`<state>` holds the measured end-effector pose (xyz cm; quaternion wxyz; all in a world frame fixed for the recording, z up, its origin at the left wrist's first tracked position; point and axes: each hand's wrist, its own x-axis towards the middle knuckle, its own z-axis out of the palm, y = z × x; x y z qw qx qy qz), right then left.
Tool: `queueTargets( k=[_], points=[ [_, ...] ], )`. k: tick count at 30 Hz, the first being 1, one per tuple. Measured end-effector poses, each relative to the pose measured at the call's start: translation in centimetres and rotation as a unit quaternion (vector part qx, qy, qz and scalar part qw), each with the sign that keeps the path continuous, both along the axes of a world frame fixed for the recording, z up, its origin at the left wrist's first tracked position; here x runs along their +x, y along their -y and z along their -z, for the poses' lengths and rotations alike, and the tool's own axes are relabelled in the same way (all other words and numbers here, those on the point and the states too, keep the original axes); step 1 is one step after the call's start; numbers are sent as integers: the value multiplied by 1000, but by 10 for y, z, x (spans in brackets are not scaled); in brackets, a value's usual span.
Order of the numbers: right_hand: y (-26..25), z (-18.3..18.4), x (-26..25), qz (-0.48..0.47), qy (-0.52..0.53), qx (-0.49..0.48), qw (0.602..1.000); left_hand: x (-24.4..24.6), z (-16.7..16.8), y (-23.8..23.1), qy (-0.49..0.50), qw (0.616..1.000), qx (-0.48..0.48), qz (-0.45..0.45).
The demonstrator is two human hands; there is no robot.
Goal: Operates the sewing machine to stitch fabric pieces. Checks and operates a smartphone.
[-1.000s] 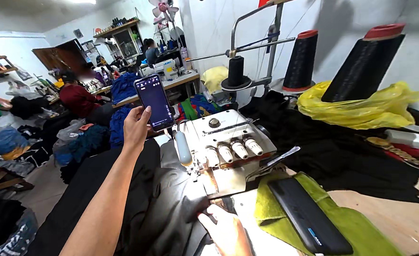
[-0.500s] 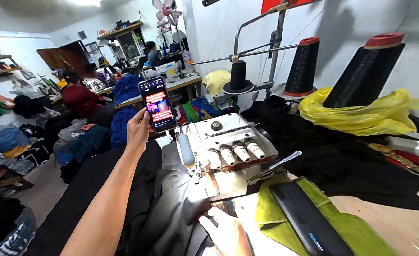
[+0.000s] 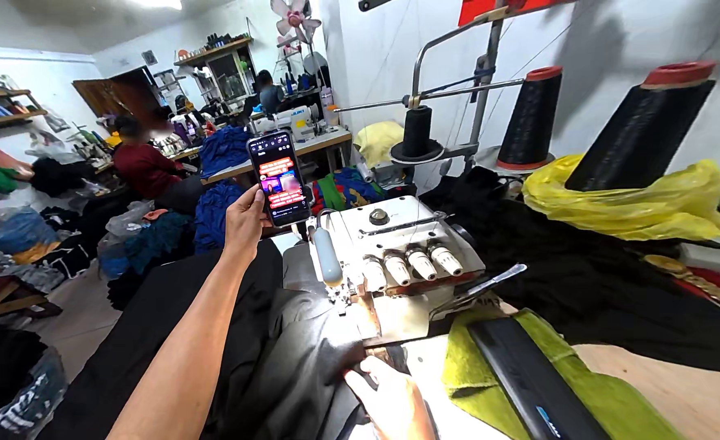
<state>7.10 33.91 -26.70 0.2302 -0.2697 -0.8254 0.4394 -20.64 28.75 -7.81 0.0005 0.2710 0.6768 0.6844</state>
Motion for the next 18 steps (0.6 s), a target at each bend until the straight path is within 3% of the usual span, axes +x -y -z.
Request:
queueTargets(
  k=[18],
  points=[
    [0, 1, 0, -4, -9, 8, 1000, 10, 5, 15, 20, 999, -22, 13]
  ],
)
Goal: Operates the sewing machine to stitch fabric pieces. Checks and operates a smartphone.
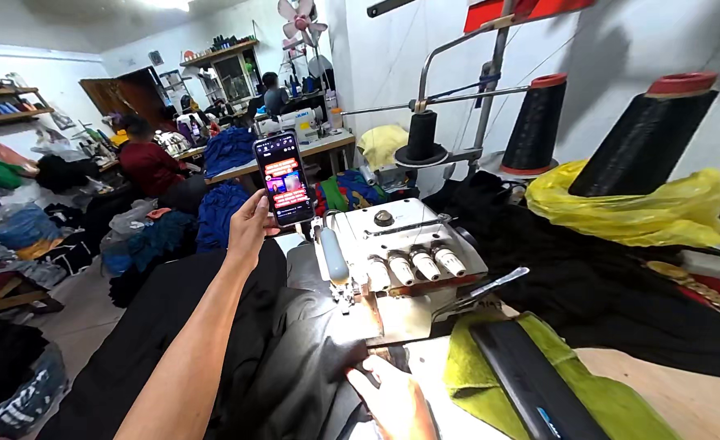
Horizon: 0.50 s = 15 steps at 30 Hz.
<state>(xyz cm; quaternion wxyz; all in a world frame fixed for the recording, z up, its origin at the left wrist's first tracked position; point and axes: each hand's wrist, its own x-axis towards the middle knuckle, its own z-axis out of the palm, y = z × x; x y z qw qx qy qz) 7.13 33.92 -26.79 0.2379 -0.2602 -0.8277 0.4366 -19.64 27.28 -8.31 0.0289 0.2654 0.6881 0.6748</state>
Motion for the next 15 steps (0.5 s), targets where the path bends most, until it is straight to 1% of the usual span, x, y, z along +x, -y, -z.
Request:
queueTargets(
  k=[3, 5, 7, 9, 11, 13, 14, 15],
  points=[
    [-1, 0, 2, -6, 25, -10, 1000, 17, 9, 10, -3, 999, -23, -37],
    [-2, 2, 2, -4, 17, -13, 1000, 42, 22, 23, -24, 996, -51, -68],
    [-3, 4, 0, -4, 16, -16, 1000, 75, 41, 38, -55, 992, -50, -99],
    [-5, -1, 0, -14, 21, -26, 999, 118, 64, 55, -120, 983, -46, -131],
    [-5, -6, 8, -25, 14, -49, 998, 167, 86, 72, -176, 974, -50, -135],
    [1, -5, 25, -18, -23, -113, 993, 209, 104, 93, -215, 971, -51, -92],
    [8, -4, 35, -7, -48, -175, 983, 226, 113, 102, -230, 969, -58, -62],
    [16, -5, 45, 11, -84, -246, 966, 238, 121, 109, -242, 967, -67, -34]
  ],
)
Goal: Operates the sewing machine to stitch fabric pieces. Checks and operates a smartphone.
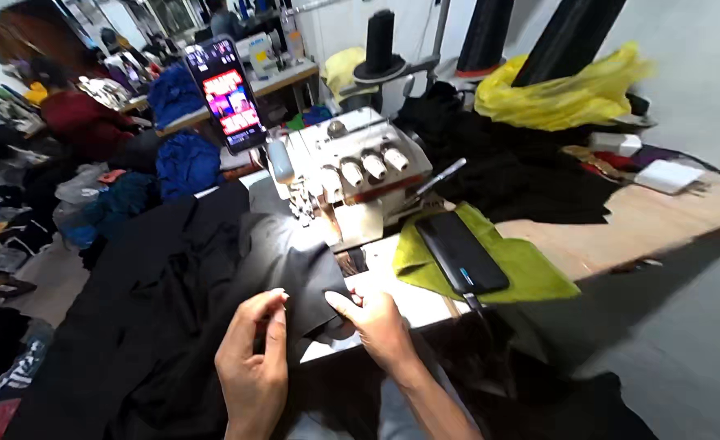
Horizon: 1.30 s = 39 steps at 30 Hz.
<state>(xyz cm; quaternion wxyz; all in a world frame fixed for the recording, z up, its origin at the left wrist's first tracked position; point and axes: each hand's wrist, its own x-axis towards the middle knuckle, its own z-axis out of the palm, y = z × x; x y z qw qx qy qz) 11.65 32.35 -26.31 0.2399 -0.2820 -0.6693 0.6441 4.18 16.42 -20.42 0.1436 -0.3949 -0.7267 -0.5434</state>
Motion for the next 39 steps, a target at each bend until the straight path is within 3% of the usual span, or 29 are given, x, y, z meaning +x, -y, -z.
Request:
queueTargets(
  k=[3, 9, 15, 24, 30, 34, 36, 39],
  points=[
    [19, -11, 24, 30, -77, -132, 988, 24, 17, 3, -30, 997, -54, 40],
    [24, -25, 44, 10, -117, -210, 971, 35, 30, -11, -93, 989, -101, 47],
    [23, -19, 49, -16, -116, -166, 979, 36, 24, -29, -179, 972, -154, -6],
    [25, -25, 52, -31, -102, -143, 984, 28, 23, -26, -293, 944, -152, -25],
    [28, -35, 53, -50, -94, -135, 985, 28, 21, -15, -317, 941, -118, 20],
    [29, -40, 51, -63, -131, -211, 967, 25, 28, -10, -323, 938, -121, 22],
    [29, -44, 43, -47, -125, -243, 961, 22, 29, -10, -314, 943, -105, 20],
    [33, -43, 37, -1, -105, -213, 971, 7, 24, -16, -329, 937, -121, -3]
  ],
)
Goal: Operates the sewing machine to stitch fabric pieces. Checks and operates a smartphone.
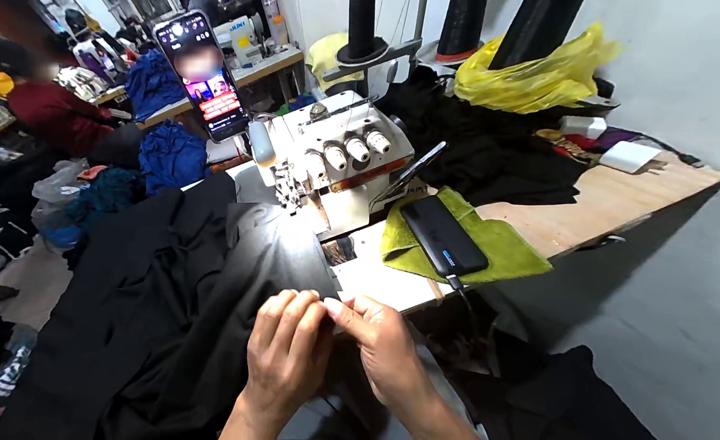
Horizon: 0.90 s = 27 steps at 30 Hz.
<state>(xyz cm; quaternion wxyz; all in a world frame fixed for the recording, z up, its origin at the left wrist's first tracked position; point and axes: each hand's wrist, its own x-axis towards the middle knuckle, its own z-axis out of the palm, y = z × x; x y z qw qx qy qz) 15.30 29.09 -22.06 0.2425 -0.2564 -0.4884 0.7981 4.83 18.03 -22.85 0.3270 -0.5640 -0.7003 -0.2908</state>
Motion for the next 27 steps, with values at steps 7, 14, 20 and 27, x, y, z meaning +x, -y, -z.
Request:
queueTargets(
  k=[7, 14, 20, 27],
  points=[
    [10, 0, -10, 23, -18, -42, 999, -45, -8, -10, -50, 997, -53, -36],
    [-8, -2, -49, 42, -34, -49, 997, -68, -23, -24, -73, 988, -107, -84],
    [-28, -1, -86, 38, -48, -1, 998, -80, -38, -37, -15, 977, -162, -135],
    [-42, -4, -120, 85, 36, -10, 996, -98, -46, -54, 71, 968, -170, -168]
  ],
)
